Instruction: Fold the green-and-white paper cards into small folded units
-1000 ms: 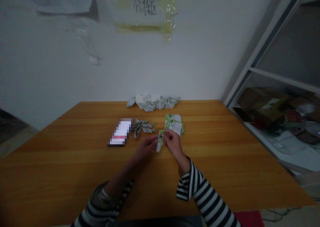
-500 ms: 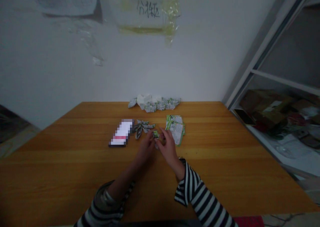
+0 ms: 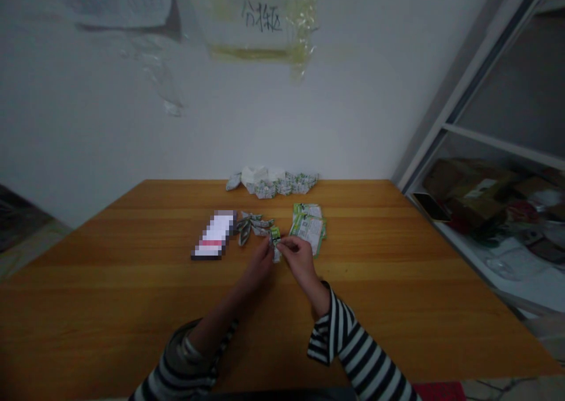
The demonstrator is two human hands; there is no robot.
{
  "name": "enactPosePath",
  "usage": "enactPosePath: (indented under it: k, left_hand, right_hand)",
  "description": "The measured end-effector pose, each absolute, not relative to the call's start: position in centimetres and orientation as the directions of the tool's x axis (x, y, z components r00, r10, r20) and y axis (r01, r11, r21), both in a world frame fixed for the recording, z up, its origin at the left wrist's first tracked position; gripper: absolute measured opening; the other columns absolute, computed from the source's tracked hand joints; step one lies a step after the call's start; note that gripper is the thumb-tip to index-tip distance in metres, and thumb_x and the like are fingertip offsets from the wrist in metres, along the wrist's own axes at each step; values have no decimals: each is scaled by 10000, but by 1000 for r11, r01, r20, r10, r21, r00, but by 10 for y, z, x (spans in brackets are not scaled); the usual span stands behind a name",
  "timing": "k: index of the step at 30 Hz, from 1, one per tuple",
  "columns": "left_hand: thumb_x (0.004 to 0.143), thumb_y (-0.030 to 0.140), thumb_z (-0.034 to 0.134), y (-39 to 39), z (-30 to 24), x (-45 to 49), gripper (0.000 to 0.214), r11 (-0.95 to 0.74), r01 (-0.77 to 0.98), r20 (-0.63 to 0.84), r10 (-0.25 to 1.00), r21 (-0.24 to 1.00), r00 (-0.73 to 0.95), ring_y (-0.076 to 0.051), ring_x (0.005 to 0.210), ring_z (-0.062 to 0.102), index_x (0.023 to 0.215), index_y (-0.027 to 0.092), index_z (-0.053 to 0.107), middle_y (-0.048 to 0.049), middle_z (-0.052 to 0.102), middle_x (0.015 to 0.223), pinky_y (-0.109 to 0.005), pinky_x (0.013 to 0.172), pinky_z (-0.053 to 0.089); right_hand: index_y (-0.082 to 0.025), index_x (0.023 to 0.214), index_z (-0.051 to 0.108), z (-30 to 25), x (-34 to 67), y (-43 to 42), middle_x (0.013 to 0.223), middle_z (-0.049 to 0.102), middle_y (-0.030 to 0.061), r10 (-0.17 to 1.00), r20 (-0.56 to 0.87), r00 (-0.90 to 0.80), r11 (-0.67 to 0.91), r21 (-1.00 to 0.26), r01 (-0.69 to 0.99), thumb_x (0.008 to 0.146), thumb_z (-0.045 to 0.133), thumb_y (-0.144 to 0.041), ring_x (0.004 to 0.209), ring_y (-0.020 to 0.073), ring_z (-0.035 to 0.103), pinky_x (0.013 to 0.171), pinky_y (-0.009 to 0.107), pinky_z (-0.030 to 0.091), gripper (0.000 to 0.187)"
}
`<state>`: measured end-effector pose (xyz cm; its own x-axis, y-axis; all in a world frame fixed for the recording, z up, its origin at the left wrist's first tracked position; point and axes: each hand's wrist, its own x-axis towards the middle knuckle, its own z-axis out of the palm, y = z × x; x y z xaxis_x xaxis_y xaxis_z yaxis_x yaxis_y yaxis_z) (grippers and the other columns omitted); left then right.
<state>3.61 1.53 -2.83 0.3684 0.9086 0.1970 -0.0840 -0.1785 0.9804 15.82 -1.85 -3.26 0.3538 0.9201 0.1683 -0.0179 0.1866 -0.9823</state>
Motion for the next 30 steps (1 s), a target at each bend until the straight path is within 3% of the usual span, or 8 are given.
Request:
enactPosePath:
  k: [4,9,12,15,18,21,24,30]
  left_hand:
    - [759,270,637,14,-25,37,323,48,-262,90,866,964,492,-262,1150,568,1066,171,665,-88,678,1141,-369,1026,386]
    - [687,178,629,16,-29,41,391,318,-453,46,776,833,629,-281,1082,610,1075,143,663,-107,699,1070,-412,985,408]
    - [712,153,594,16,-30,40,439,274,-446,100,751,852,652,-284,1121,585,1150,157,629,-89,690,1093,-422,1006,389]
    - [763,152,574,15,-28,38,450,112,-354,159,742,929,651,-266,1207,524,1210,203,596,-62,644,1209,-425,1080,325]
    - [766,135,577,13,-23,35,496,-10,-282,206,705,960,679,-268,1276,462,1256,215,564,-60,576,1319,-448,1132,263]
    - [758,95,557,8,-21,37,545,-40,-273,227,677,961,700,-274,1300,441,1293,201,533,-64,550,1350,-455,1143,255]
    - [747,73,552,4,-22,41,603,-37,-282,230,686,959,691,-270,1295,454,1331,215,498,-55,547,1357,-440,1145,269]
    - [797,166,567,8,-26,41,574,-85,-247,223,761,965,610,-266,1339,412,1361,194,462,-83,559,1349,-448,1156,243]
  right_hand:
    - [-199,745,703,-33,157,-20,708,699,6,928,139,345,201,-968,-151,655,752,-327,656,167,614,650,283,468,164]
    - [-208,804,718,-36,158,-20,745,712,-2,958,26,287,148,-899,-412,604,801,-272,662,148,614,646,257,464,226]
    - [-221,909,716,-37,156,-22,790,709,-9,964,6,267,146,-849,-507,601,806,-232,695,134,612,658,237,460,321]
    - [-230,919,693,-38,152,-22,753,683,-24,963,-7,268,140,-839,-525,605,797,-222,666,128,593,630,230,446,331]
    - [-225,880,657,-39,148,-21,707,640,-37,936,37,349,192,-887,-420,643,766,-253,653,134,572,626,238,433,263]
    - [-205,791,614,-39,147,-20,728,601,-25,884,141,446,250,-948,-196,727,693,-307,696,147,549,654,251,421,144]
    - [-197,698,549,-36,147,-20,681,525,-29,856,224,465,252,-968,3,769,638,-336,675,150,505,635,254,399,179]
    - [-202,785,548,-30,149,-26,732,523,-25,788,398,470,300,-915,271,819,578,-254,705,152,501,663,254,398,69]
